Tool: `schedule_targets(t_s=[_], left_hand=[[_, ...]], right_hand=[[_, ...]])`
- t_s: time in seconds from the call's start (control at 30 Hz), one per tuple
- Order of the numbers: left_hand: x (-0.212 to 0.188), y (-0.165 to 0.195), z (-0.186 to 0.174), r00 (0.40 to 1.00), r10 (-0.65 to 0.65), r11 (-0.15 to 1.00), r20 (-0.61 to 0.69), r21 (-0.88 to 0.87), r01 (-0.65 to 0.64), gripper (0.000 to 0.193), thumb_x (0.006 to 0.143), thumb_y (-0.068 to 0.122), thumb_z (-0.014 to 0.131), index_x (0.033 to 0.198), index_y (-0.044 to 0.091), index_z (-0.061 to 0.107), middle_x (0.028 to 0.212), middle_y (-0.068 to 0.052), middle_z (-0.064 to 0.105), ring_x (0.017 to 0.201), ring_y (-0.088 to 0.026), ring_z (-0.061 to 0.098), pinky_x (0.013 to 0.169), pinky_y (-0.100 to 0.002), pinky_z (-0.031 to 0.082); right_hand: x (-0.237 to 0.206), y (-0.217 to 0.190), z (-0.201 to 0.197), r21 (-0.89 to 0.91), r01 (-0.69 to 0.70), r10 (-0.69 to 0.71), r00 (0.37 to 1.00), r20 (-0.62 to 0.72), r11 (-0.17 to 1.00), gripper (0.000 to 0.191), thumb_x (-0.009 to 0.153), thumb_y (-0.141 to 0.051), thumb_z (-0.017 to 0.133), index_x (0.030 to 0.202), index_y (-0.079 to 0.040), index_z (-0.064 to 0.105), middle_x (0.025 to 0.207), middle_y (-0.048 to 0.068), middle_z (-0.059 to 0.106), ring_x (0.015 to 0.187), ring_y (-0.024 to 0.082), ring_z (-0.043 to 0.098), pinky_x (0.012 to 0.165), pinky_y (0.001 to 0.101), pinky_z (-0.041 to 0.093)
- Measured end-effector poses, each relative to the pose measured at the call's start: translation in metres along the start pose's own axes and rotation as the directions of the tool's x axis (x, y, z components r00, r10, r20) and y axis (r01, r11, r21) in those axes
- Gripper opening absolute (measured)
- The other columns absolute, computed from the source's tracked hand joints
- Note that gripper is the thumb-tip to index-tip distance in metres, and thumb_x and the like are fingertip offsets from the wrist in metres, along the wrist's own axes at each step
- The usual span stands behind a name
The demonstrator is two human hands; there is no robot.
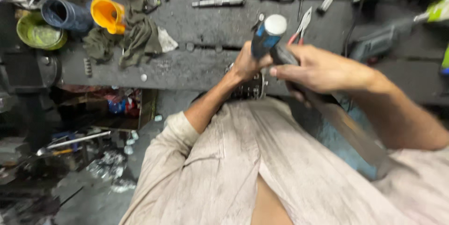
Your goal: The person operates a lathe to smooth a cylindrical metal part, then moves to a workbench to clean and assemble small components into a metal housing. They use a rag to wipe parts and a hammer to tap a punch tool into the housing.
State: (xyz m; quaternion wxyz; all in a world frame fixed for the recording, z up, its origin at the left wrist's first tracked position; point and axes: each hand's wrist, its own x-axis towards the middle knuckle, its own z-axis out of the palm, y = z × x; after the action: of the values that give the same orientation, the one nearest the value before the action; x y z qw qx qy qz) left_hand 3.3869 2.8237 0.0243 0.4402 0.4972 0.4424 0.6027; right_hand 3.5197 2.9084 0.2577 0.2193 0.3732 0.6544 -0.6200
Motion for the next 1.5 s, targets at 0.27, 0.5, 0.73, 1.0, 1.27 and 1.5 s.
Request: schedule_targets(t_s=[0.27, 0.5, 0.73, 1.0, 1.27, 1.5], left_hand=[[-0.004, -0.010, 0.002, 0.989, -0.139, 0.976, -0.040, 0.163, 0.144, 0.032, 0.088, 0.018, 0.071, 0.069, 0.001, 0.050, 0.060, 0.000, 0.041, 0.058, -0.007, 0.040, 0.053, -0.034, 0.035], [-0.001, -0.009, 0.000, 0.992, -0.127, 0.981, -0.006, 0.150, 0.126, 0.039, 0.085, 0.016, 0.067, 0.061, 0.004, 0.039, 0.056, 0.001, 0.033, 0.054, -0.007, 0.033, 0.050, -0.034, 0.028], [0.002, -0.004, -0.001, 0.993, -0.119, 0.978, -0.012, 0.171, 0.119, 0.037, 0.087, 0.013, 0.067, 0.062, 0.005, 0.041, 0.058, 0.001, 0.032, 0.056, -0.007, 0.033, 0.051, -0.034, 0.029], [-0.004, 0.007, 0.004, 0.974, -0.193, 0.969, -0.120, 0.132, 0.208, 0.042, 0.089, 0.016, 0.069, 0.058, 0.004, 0.043, 0.055, 0.001, 0.036, 0.054, -0.006, 0.036, 0.049, -0.034, 0.030], [0.000, -0.009, -0.004, 0.992, -0.117, 0.987, 0.035, 0.111, 0.113, 0.034, 0.087, 0.015, 0.067, 0.063, 0.001, 0.048, 0.056, 0.000, 0.040, 0.053, -0.008, 0.039, 0.051, -0.034, 0.033], [0.001, -0.018, -0.003, 0.990, -0.140, 0.983, 0.024, 0.119, 0.136, 0.037, 0.091, 0.014, 0.069, 0.066, 0.000, 0.046, 0.060, -0.002, 0.040, 0.058, -0.010, 0.038, 0.054, -0.036, 0.032]], right_hand=[[-0.018, 0.029, -0.024, 0.096, 0.434, -0.405, 0.886, -0.224, 0.896, 0.027, 0.100, -0.028, 0.057, 0.098, -0.001, 0.058, 0.061, 0.009, 0.062, 0.045, 0.017, 0.059, 0.040, 0.0340, 0.052], [-0.038, 0.054, -0.060, -0.053, 0.708, -0.559, 0.507, -0.656, 0.705, 0.031, 0.100, -0.030, 0.054, 0.104, 0.000, 0.056, 0.060, 0.011, 0.062, 0.045, 0.018, 0.059, 0.042, 0.0336, 0.050], [0.005, 0.016, -0.015, 0.052, 0.043, -0.034, 0.985, -0.171, 0.998, 0.035, 0.100, -0.033, 0.051, 0.110, 0.001, 0.054, 0.058, 0.013, 0.063, 0.045, 0.019, 0.059, 0.043, 0.0331, 0.049], [0.000, 0.023, -0.023, 0.217, 0.267, -0.248, 0.962, -0.109, 0.939, 0.031, 0.098, -0.022, 0.057, 0.122, -0.003, 0.059, 0.063, 0.007, 0.062, 0.045, 0.014, 0.056, 0.040, 0.0297, 0.046], [-0.047, 0.050, -0.055, 0.076, 0.832, -0.674, 0.495, -0.549, 0.550, 0.037, 0.098, -0.020, 0.059, 0.132, -0.006, 0.053, 0.071, 0.007, 0.064, 0.049, 0.015, 0.059, 0.041, 0.0302, 0.051], [-0.009, 0.020, -0.038, -0.351, 0.375, -0.513, 0.641, -0.570, 0.858, 0.027, 0.096, -0.023, 0.058, 0.116, -0.004, 0.055, 0.065, 0.007, 0.060, 0.047, 0.015, 0.057, 0.040, 0.0318, 0.050]])
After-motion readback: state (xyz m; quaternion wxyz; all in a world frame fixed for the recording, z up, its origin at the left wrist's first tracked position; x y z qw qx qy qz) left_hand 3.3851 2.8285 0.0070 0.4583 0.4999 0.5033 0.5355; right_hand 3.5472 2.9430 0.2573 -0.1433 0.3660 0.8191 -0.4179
